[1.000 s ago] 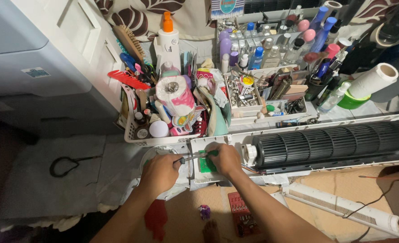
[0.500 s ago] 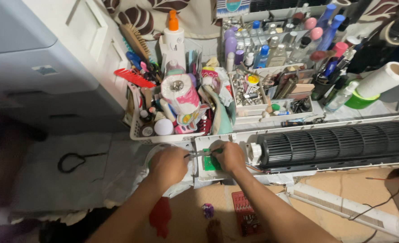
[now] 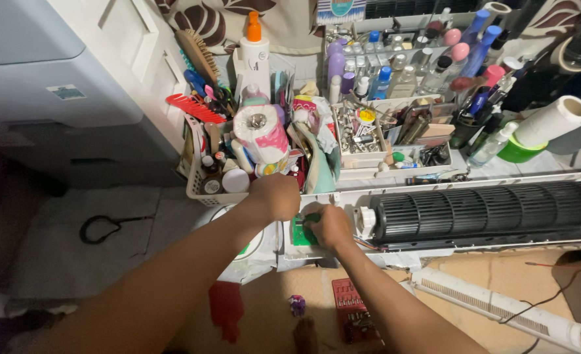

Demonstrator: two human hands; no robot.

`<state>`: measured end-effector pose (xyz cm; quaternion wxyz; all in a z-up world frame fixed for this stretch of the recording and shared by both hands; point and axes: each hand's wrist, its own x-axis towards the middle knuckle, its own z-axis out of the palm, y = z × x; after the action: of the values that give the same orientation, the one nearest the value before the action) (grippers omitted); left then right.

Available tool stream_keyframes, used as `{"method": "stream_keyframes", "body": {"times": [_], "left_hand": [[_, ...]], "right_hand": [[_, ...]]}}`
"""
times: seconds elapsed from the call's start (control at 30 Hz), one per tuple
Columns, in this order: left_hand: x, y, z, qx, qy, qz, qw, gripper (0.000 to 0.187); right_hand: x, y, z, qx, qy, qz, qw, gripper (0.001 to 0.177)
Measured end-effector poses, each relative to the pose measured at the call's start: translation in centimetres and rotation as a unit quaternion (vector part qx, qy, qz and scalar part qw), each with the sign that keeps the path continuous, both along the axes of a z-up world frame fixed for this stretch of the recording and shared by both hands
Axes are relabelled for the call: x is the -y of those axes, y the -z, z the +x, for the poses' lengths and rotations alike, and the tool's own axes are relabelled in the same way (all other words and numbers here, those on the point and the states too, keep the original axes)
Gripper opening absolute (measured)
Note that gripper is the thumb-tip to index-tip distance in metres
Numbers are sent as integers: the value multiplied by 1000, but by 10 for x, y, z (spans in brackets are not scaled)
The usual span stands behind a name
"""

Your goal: The person works on a green circuit board placed inside a disassembled air conditioner unit. They use a screwdriver to tighten screws on the board and handle small components, occasionally picking up items from a nearby container.

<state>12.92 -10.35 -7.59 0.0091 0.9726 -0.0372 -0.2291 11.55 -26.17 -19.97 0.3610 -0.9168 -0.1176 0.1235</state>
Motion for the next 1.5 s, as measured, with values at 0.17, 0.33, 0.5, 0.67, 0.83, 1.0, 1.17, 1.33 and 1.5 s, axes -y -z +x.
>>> {"method": "stream_keyframes", "body": {"times": [0.17, 0.33, 0.5, 0.67, 0.83, 1.0, 1.17, 1.33, 1.5], "left_hand": [[15, -8, 2, -2, 15, 36, 999, 25], [24, -7, 1, 84, 103, 13, 991, 16], [37, -9, 4, 97, 217, 53, 970, 17], [38, -17, 14, -2, 99, 34, 995, 21], [35, -8, 9, 52, 78, 27, 995, 19], [34, 8, -5, 138, 183, 30, 973, 15], [29, 9, 1, 72, 122, 20, 990, 19], [26, 11, 5, 40, 87, 56, 994, 17], [25, 17, -7, 139, 93, 35, 985, 11]], "right_hand": [[14, -28, -8, -31, -52, -74, 995, 59], [18, -39, -7, -26, -86, -88, 992, 80], [21, -41, -8, -6, -104, -111, 988, 74], [25, -47, -9, -10, -103, -82, 991, 76], [26, -47, -11, -11, -97, -69, 993, 86], [27, -45, -10, -14, -104, -75, 992, 79], [26, -48, -9, -22, -110, -83, 990, 84], [25, -46, -9, -24, -110, -91, 989, 82], [27, -40, -9, -22, -107, -82, 991, 85]]}}
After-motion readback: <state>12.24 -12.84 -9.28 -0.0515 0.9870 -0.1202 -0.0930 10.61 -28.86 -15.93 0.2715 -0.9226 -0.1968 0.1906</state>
